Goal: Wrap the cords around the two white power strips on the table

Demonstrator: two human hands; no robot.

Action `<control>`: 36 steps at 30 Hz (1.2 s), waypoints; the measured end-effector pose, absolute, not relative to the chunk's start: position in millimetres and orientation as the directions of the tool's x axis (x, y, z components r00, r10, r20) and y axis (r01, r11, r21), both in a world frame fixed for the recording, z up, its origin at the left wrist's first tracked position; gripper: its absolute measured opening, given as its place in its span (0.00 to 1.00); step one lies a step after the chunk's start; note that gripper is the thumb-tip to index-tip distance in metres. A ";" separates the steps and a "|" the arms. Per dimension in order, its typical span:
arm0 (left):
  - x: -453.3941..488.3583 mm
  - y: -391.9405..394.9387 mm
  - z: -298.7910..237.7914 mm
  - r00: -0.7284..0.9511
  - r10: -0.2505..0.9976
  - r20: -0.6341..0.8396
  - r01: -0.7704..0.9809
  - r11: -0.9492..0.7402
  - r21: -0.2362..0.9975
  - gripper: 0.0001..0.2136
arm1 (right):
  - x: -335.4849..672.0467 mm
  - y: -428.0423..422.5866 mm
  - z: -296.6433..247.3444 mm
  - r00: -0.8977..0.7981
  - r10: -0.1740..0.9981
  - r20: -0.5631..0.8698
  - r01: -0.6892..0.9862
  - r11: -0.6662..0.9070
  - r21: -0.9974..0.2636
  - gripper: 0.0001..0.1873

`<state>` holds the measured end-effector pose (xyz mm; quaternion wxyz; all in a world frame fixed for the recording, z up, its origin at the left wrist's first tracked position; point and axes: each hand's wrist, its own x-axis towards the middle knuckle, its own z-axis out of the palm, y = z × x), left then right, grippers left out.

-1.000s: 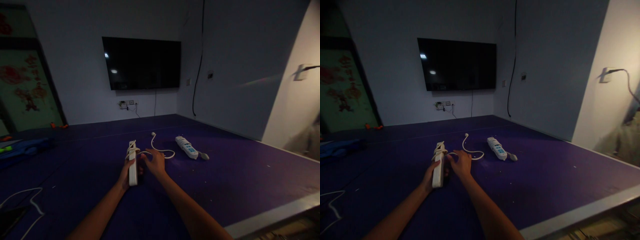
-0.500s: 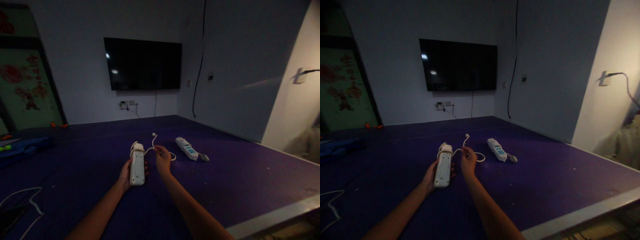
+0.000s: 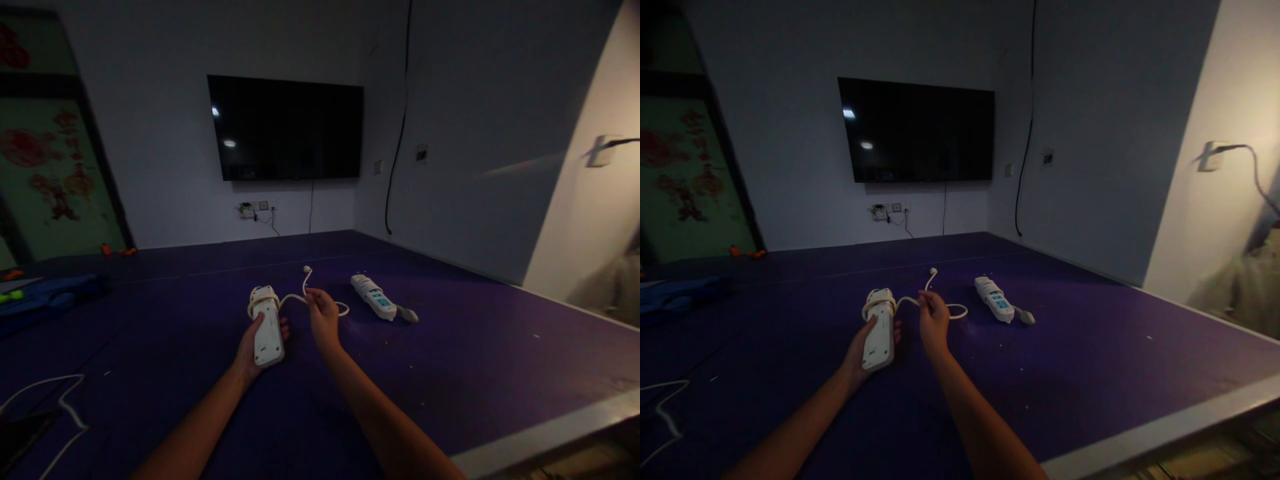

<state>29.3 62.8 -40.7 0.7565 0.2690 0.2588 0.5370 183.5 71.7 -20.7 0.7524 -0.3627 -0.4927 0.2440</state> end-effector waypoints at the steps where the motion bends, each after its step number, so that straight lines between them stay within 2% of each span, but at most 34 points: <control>1: 28.8 62.0 -39.2 0.263 0.959 -0.104 -0.685 0.261 0.680 0.20 | 183.7 73.1 -20.7 0.382 0.747 0.543 -0.068 0.609 -0.790 0.16; 3: 27.3 60.4 -36.4 0.227 0.969 -0.103 -0.701 0.235 0.673 0.20 | 183.7 74.9 -20.7 0.352 0.798 0.490 -0.166 0.568 -0.806 0.19; 6: 24.7 58.8 -34.2 0.224 0.967 -0.117 -0.704 0.244 0.667 0.20 | 182.6 74.2 -21.2 0.293 0.858 0.423 -0.227 0.492 -0.841 0.21; 13: 20.3 56.7 -37.4 0.340 0.934 -0.107 -0.642 0.314 0.700 0.19 | 176.3 74.2 -24.9 0.184 0.927 0.328 -0.459 0.376 -0.805 0.22; 15: 20.5 56.1 -37.8 0.362 0.925 -0.113 -0.627 0.331 0.705 0.18 | 175.4 76.0 -25.3 0.160 0.933 0.323 -0.511 0.359 -0.781 0.22; 18: 21.8 56.3 -38.3 0.374 0.919 -0.123 -0.621 0.346 0.703 0.17 | 176.7 76.7 -25.4 0.088 0.931 0.355 -0.505 0.349 -0.789 0.22; 22: 22.5 58.1 -39.0 0.323 0.939 -0.116 -0.654 0.310 0.690 0.16 | 183.5 75.3 -26.6 -0.031 0.901 0.433 -0.263 0.411 -0.873 0.22; 25: 21.5 59.2 -39.1 0.257 0.961 -0.103 -0.715 0.260 0.649 0.15 | 189.7 76.7 -30.4 -0.080 0.860 0.504 -0.005 0.506 -0.863 0.25; 30: 18.6 59.1 -40.8 0.179 0.982 -0.056 -0.797 0.178 0.577 0.13 | 198.1 84.6 -39.5 -0.175 0.784 0.595 0.374 0.612 -0.697 0.33; 36: 18.6 59.5 -42.5 0.204 0.978 -0.051 -0.789 0.195 0.582 0.13 | 205.5 88.2 -39.9 -0.274 0.722 0.635 0.613 0.640 -0.463 0.31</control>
